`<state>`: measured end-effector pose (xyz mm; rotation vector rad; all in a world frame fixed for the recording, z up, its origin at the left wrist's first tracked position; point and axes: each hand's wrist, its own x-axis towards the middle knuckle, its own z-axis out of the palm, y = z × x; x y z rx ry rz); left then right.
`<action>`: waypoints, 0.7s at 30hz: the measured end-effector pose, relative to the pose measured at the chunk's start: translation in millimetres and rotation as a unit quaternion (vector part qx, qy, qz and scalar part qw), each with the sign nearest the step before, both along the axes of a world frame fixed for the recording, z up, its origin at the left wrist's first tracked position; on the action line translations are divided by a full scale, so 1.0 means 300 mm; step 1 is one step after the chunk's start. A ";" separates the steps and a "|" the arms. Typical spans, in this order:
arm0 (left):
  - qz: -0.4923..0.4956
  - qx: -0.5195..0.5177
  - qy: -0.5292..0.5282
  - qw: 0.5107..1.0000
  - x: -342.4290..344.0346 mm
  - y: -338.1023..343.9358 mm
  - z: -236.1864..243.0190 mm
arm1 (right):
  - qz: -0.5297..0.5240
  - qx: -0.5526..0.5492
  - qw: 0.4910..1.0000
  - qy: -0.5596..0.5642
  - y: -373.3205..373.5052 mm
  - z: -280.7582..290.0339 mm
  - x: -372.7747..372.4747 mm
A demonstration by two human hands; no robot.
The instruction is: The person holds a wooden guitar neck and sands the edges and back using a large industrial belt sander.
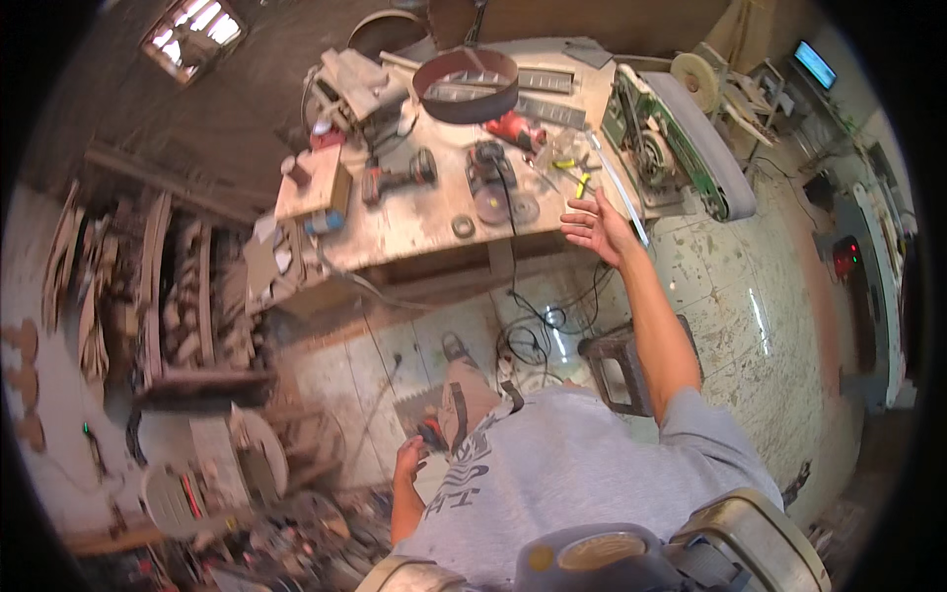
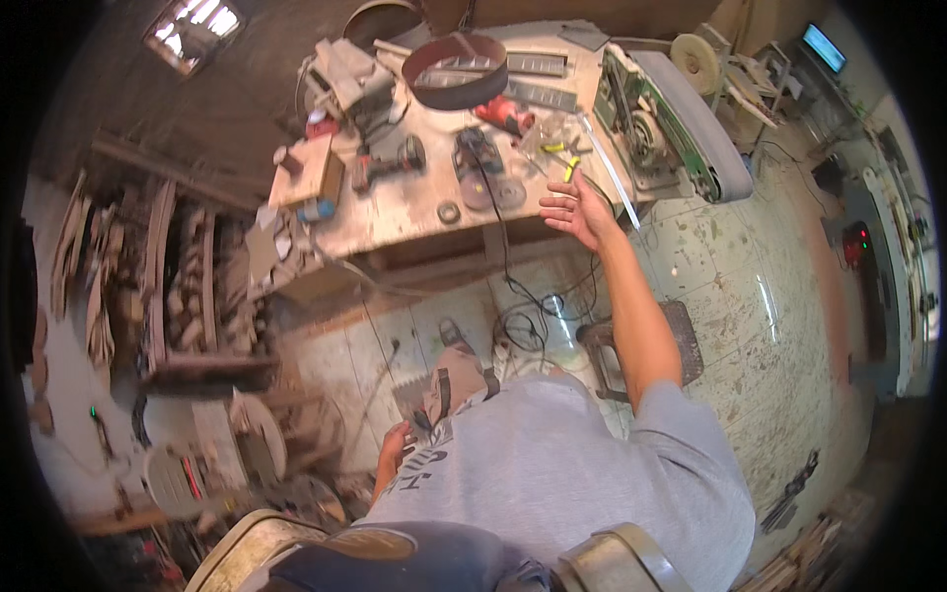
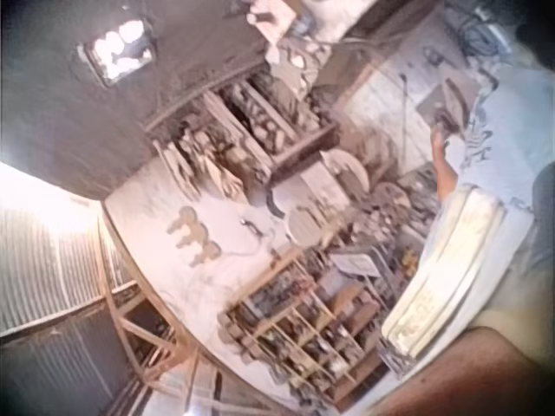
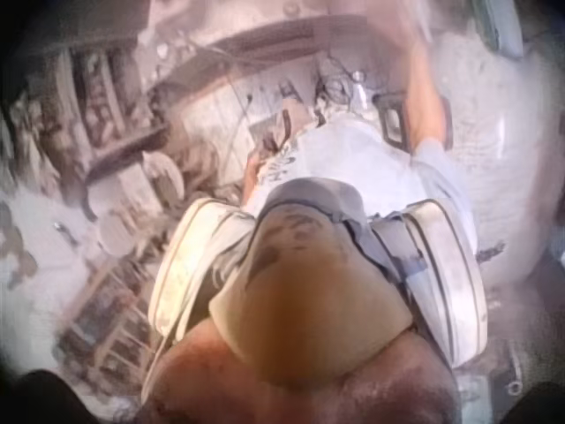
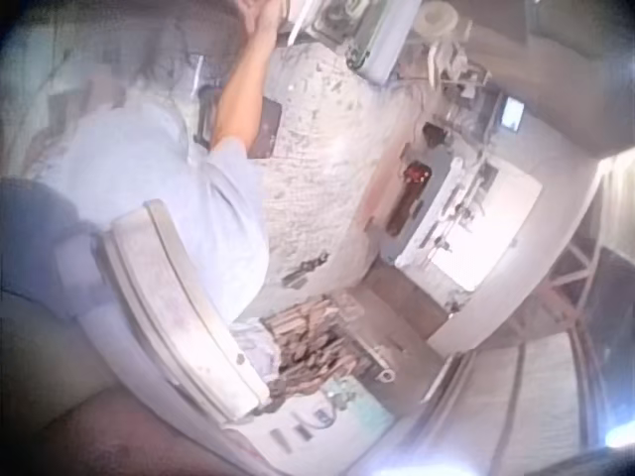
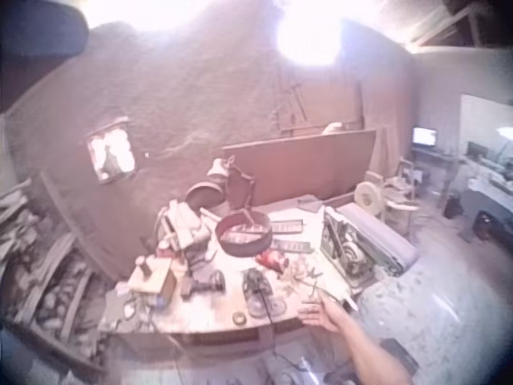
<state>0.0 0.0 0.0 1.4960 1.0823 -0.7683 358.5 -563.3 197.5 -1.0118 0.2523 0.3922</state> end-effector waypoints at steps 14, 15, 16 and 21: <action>-0.211 -0.055 -0.154 0.964 1.139 0.414 0.391 | -0.127 0.038 0.974 0.182 0.489 0.005 0.752; -0.208 -0.068 -0.141 0.965 1.149 0.417 0.390 | -0.105 0.075 0.973 0.193 0.483 0.007 0.752; -0.205 -0.075 -0.124 0.968 1.154 0.408 0.402 | -0.082 0.112 0.969 0.205 0.474 0.001 0.753; -0.236 -0.113 -0.127 0.957 1.247 0.328 0.400 | -0.090 0.142 0.964 0.206 0.467 -0.085 0.739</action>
